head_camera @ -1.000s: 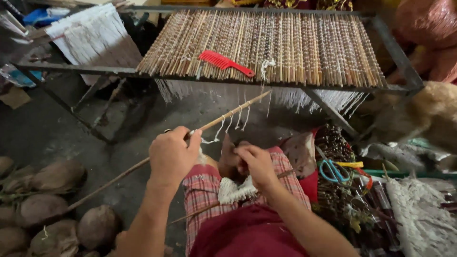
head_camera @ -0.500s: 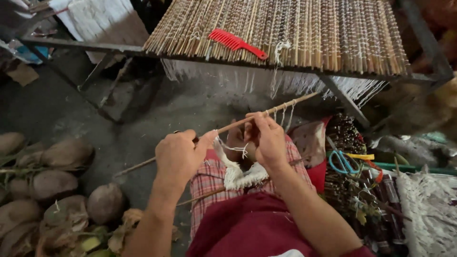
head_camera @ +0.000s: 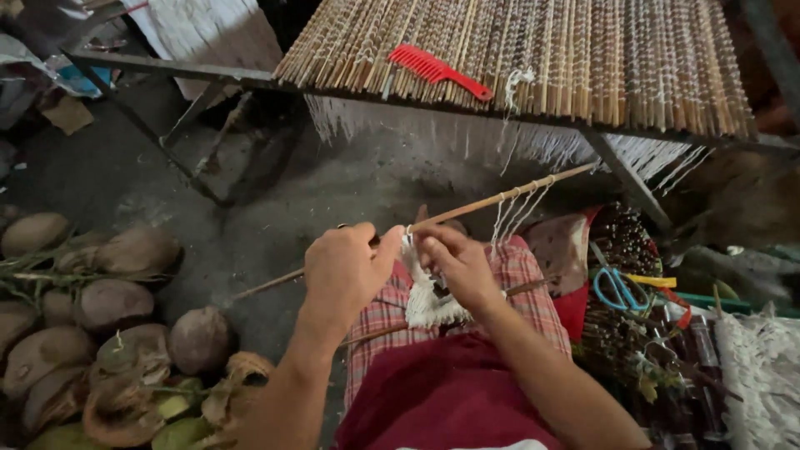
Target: Weaving or knotting white strings onto a wooden stick as part of a manual loom process
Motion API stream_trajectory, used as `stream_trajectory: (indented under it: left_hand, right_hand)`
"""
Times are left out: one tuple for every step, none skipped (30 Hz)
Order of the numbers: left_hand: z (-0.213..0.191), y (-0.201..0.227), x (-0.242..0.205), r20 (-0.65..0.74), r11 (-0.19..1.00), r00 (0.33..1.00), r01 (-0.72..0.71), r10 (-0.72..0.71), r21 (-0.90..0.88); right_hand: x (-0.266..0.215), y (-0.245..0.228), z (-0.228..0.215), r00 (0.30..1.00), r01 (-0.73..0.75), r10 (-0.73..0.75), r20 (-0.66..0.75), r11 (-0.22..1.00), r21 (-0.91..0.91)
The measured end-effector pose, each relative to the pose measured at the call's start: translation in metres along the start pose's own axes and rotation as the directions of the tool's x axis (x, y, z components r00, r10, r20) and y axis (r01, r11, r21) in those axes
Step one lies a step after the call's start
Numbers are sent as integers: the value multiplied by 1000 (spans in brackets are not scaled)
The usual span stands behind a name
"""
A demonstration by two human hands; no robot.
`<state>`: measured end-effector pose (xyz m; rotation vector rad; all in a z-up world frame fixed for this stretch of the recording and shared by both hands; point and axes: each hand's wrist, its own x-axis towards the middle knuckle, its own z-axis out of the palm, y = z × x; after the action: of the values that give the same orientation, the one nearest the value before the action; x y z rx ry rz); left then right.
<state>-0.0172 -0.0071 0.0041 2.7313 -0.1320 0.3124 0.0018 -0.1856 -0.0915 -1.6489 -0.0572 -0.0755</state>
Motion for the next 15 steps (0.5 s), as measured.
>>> stream_trajectory:
  left_hand:
    - [0, 1, -2, 6, 1000, 1000, 1, -1, 2]
    - [0, 3, -2, 30, 1000, 999, 12, -12, -1]
    - [-1, 5, -3, 54, 1000, 998, 23, -22, -4]
    - [0, 5, -3, 50, 1000, 998, 23, -23, -4]
    - [0, 5, -4, 59, 1000, 998, 20, -20, 3]
    - [1, 3, -7, 69, 1000, 997, 20, -21, 11]
    - [0, 3, -6, 65, 1000, 998, 25, -25, 14]
    - [-1, 4, -6, 82, 999, 996, 32, -31, -7]
    - [0, 5, -6, 99, 999, 994, 40, -37, -28]
    - [1, 5, -6, 100, 999, 994, 38, -35, -28]
    - [2, 5, -6, 122, 999, 992, 47, -44, -19]
    - [4, 6, -6, 144, 998, 988, 56, -54, -12]
    - [5, 6, -6, 146, 998, 988, 53, -51, -13]
    - [6, 7, -5, 123, 999, 992, 32, -29, -22]
    - [7, 7, -5, 100, 1000, 995, 10, -7, -29]
  right_hand:
    - [-3, -5, 2, 1000, -6, 6, 0, 1000, 2]
    - [-4, -11, 3, 1000, 13, -13, 4, 997, 79]
    - [-5, -18, 3, 999, 32, -34, 8, 988, 154]
    - [0, -5, 1, 999, 36, -38, 10, 987, 154]
    - [4, 9, -1, 993, -96, 108, -56, 979, 181]
    - [7, 22, -1, 961, -226, 254, -113, 950, 217]
    - [7, 16, 0, 962, -225, 252, -107, 950, 218]
    - [6, 11, 1, 964, -177, 239, -113, 901, 396]
    - [4, 7, 1, 966, -123, 228, -122, 819, 560]
    - [-2, -3, 2, 966, -121, 228, -124, 819, 561]
    - [-7, -12, 4, 981, -131, 182, -63, 869, 477]
    - [-14, -20, 5, 990, -132, 143, 2, 912, 388]
    - [-11, -7, 4, 990, -132, 144, -1, 912, 388]
    - [-8, 7, 5, 992, -122, 127, 14, 911, 395]
    - [-5, 20, 5, 994, -112, 110, 29, 909, 401]
